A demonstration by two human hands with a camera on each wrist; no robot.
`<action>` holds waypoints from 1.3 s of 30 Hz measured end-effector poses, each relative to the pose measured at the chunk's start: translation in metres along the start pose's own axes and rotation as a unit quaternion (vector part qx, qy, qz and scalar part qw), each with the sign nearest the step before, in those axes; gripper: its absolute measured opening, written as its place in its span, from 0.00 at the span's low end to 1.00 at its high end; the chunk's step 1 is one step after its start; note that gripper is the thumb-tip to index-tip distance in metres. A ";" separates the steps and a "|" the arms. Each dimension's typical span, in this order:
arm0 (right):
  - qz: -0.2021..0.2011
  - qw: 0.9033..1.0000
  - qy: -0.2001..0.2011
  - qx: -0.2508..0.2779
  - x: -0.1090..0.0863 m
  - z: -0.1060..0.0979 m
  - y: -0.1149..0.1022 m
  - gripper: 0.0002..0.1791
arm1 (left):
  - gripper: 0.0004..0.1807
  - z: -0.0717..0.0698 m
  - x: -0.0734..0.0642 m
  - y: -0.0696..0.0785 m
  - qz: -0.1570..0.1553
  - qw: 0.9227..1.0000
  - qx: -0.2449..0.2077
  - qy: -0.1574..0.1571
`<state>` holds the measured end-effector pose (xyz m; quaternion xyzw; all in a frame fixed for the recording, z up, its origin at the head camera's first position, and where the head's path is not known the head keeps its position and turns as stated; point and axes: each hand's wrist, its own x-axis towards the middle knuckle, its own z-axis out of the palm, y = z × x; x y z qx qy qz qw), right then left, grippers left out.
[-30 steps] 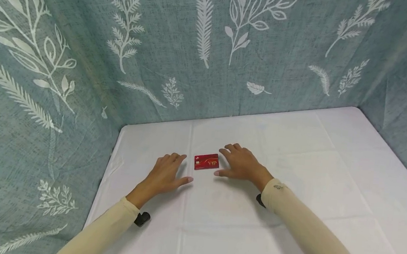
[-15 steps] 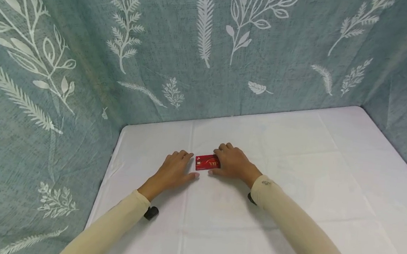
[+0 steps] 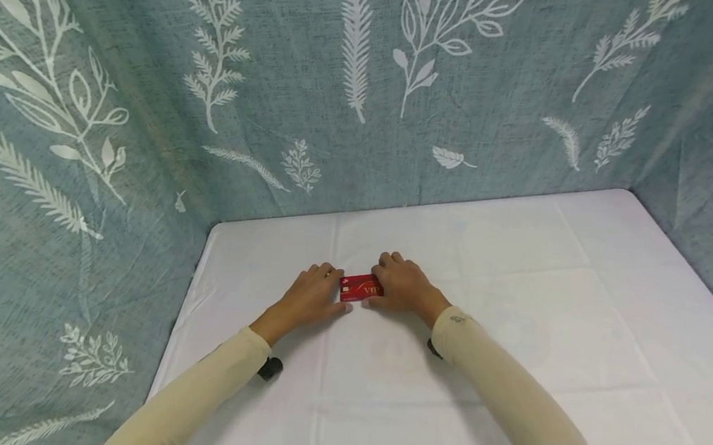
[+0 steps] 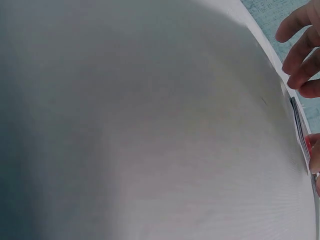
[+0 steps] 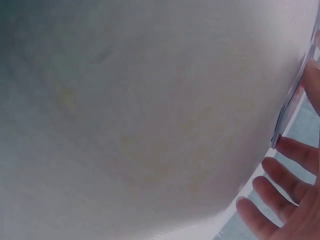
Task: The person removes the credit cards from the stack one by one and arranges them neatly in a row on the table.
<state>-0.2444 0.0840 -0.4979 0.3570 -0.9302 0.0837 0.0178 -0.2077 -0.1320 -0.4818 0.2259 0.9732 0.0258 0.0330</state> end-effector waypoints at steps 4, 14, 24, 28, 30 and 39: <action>-0.002 1.000 -0.002 -0.002 0.001 0.000 0.001 0.38 | 0.40 0.002 0.005 0.000 0.008 1.000 0.002 0.003; -0.008 1.000 -0.002 -0.001 0.002 0.001 -0.001 0.35 | 0.34 0.003 0.010 0.001 0.016 1.000 -0.009 0.003; -0.022 1.000 0.008 -0.008 0.001 0.000 -0.002 0.32 | 0.30 0.004 0.011 0.000 0.035 0.999 -0.012 0.014; -0.026 0.999 0.014 -0.023 0.000 0.000 0.000 0.31 | 0.29 0.005 0.012 0.001 0.039 0.999 -0.008 0.021; -0.028 0.999 0.018 -0.028 -0.001 0.001 0.000 0.30 | 0.29 0.006 0.013 0.001 0.040 0.999 -0.008 0.025; -0.027 0.999 0.010 -0.013 0.000 0.001 -0.002 0.30 | 0.28 0.008 0.012 0.000 0.028 0.999 -0.021 0.023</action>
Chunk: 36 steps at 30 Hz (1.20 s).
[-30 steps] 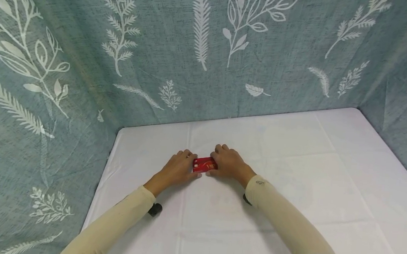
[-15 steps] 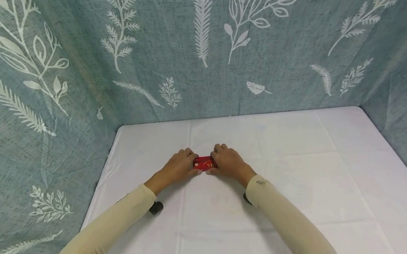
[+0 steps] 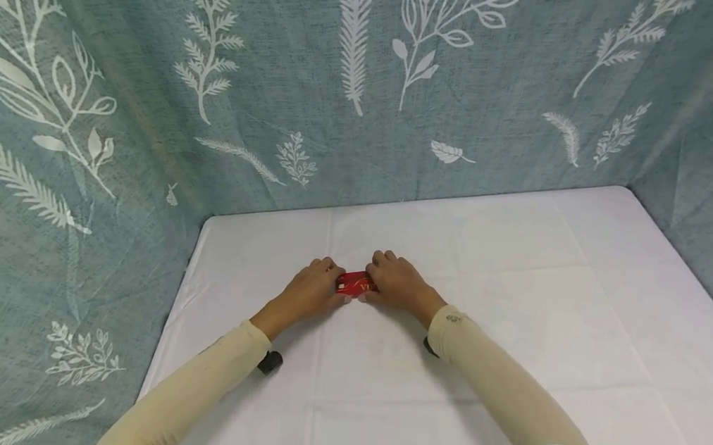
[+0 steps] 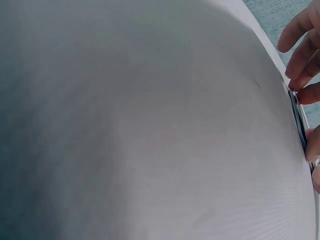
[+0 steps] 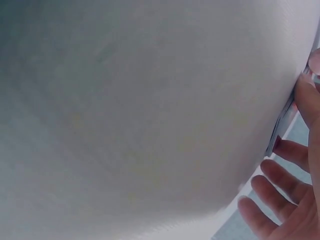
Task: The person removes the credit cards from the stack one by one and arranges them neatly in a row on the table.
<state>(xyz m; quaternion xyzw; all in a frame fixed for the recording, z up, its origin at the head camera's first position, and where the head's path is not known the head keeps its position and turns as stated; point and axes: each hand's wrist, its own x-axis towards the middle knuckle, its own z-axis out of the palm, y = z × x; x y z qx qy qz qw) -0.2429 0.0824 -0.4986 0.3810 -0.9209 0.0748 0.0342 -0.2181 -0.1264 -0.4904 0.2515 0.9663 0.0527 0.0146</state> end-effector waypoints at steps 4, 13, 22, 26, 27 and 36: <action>0.002 1.000 -0.002 -0.007 0.001 0.000 -0.001 0.30 | 0.27 -0.003 -0.001 0.001 0.000 1.000 0.006 0.006; -0.030 0.999 -0.002 -0.040 0.012 -0.010 -0.004 0.30 | 0.25 -0.011 -0.009 0.001 -0.011 0.998 0.024 0.056; -0.023 0.999 -0.011 -0.043 0.003 -0.021 -0.008 0.36 | 0.23 -0.017 -0.018 0.008 0.017 0.994 0.014 0.107; -0.039 0.998 0.006 -0.040 0.002 -0.019 -0.014 0.33 | 0.22 -0.017 -0.027 0.006 0.008 0.994 0.029 0.109; -0.040 0.998 0.014 -0.038 0.002 -0.019 -0.016 0.32 | 0.23 -0.017 -0.029 0.006 0.008 0.993 0.030 0.112; -0.010 0.999 0.030 -0.023 -0.003 -0.030 -0.021 0.32 | 0.27 -0.030 -0.034 0.006 0.021 0.995 0.019 0.096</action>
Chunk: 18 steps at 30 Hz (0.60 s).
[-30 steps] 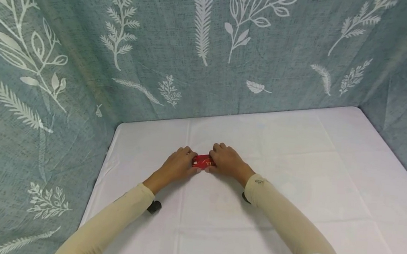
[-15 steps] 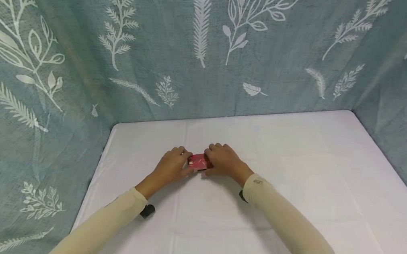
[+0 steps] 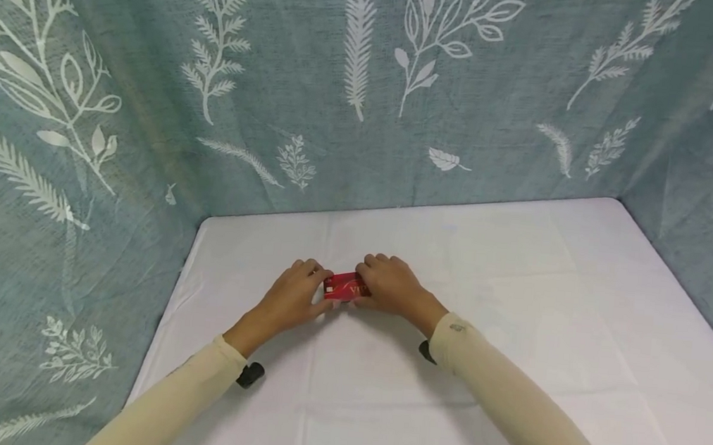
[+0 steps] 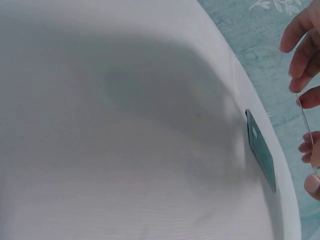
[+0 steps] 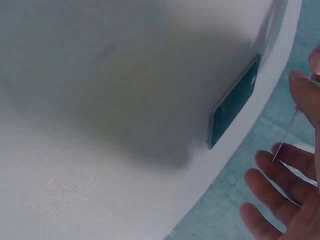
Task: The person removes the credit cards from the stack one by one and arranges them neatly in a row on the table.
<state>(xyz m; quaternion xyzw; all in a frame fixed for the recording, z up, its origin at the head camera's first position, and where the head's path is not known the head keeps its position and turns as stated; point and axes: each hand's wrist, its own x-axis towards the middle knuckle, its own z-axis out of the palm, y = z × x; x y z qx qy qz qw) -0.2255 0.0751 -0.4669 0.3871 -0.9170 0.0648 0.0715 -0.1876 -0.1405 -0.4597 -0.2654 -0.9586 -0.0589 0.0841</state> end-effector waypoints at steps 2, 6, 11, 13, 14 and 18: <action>0.002 1.000 0.004 0.007 -0.002 -0.002 -0.001 0.32 | 0.29 -0.003 -0.001 -0.001 0.006 1.000 -0.003 -0.014; -0.004 1.000 0.013 0.014 -0.002 -0.004 -0.004 0.33 | 0.29 -0.010 -0.006 -0.004 0.019 0.999 -0.006 -0.027; -0.008 1.000 0.010 0.025 -0.004 -0.005 -0.012 0.34 | 0.30 -0.013 -0.018 -0.007 0.023 0.999 -0.010 -0.036; -0.008 0.999 0.008 0.031 -0.006 -0.004 -0.015 0.34 | 0.30 -0.013 -0.023 -0.007 0.023 0.999 -0.014 -0.037; -0.009 0.999 0.007 0.034 -0.007 -0.004 -0.017 0.34 | 0.30 -0.013 -0.025 -0.006 0.023 0.999 -0.020 -0.036; -0.010 0.999 0.000 0.034 -0.013 -0.001 -0.023 0.34 | 0.29 -0.012 -0.035 -0.002 0.023 0.999 -0.035 -0.028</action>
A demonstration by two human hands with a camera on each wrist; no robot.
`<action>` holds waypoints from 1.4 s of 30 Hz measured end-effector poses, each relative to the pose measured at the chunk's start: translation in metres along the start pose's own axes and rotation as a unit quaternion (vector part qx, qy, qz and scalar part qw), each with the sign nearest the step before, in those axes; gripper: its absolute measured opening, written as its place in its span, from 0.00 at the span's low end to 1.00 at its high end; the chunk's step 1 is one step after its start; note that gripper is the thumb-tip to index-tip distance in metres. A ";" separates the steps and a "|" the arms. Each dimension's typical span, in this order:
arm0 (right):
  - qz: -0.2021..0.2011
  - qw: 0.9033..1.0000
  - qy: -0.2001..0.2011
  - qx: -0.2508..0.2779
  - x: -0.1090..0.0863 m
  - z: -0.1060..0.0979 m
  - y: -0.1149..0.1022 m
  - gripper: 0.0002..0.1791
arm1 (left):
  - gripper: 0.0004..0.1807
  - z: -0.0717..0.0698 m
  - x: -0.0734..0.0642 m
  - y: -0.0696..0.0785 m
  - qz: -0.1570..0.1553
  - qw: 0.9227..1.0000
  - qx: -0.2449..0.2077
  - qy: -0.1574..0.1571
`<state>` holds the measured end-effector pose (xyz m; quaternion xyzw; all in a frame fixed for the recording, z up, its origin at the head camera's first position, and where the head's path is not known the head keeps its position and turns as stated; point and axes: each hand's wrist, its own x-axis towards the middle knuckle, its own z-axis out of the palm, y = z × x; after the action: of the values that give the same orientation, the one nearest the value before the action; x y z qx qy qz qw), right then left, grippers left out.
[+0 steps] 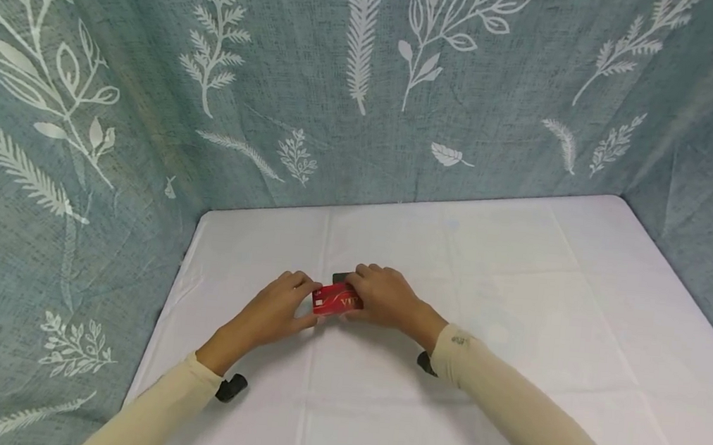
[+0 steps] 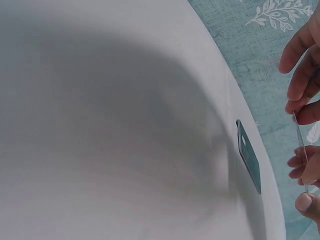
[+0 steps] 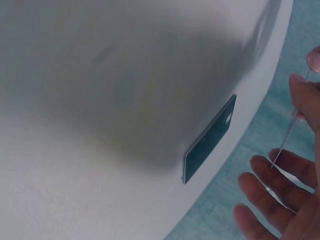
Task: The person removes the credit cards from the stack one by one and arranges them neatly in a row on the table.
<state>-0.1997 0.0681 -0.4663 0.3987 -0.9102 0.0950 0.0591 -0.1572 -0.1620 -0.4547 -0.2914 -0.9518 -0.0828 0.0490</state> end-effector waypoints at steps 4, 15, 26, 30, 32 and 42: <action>-0.002 1.000 -0.005 0.009 -0.004 0.001 -0.005 0.33 | 0.29 0.002 -0.009 0.003 0.002 1.000 -0.002 0.011; -0.044 0.997 -0.005 0.064 -0.008 -0.003 -0.006 0.33 | 0.29 0.000 -0.023 0.004 -0.006 0.999 -0.002 0.032; -0.044 0.997 -0.004 0.068 -0.008 -0.001 -0.011 0.33 | 0.27 -0.003 -0.033 0.002 0.004 0.999 -0.019 0.038; -0.035 0.997 -0.015 0.061 -0.008 -0.001 -0.015 0.34 | 0.28 -0.005 -0.036 0.002 -0.002 0.999 -0.016 0.028; -0.033 0.998 -0.018 0.059 -0.007 -0.001 -0.017 0.34 | 0.29 -0.006 -0.037 0.001 -0.004 1.000 -0.017 0.025; -0.038 0.998 -0.009 0.057 -0.007 -0.002 -0.022 0.33 | 0.30 -0.013 -0.040 -0.001 -0.003 1.000 -0.013 0.007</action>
<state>-0.1793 0.0588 -0.4629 0.4363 -0.8882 0.1406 0.0320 -0.1241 -0.1871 -0.4475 -0.2890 -0.9510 -0.0973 0.0518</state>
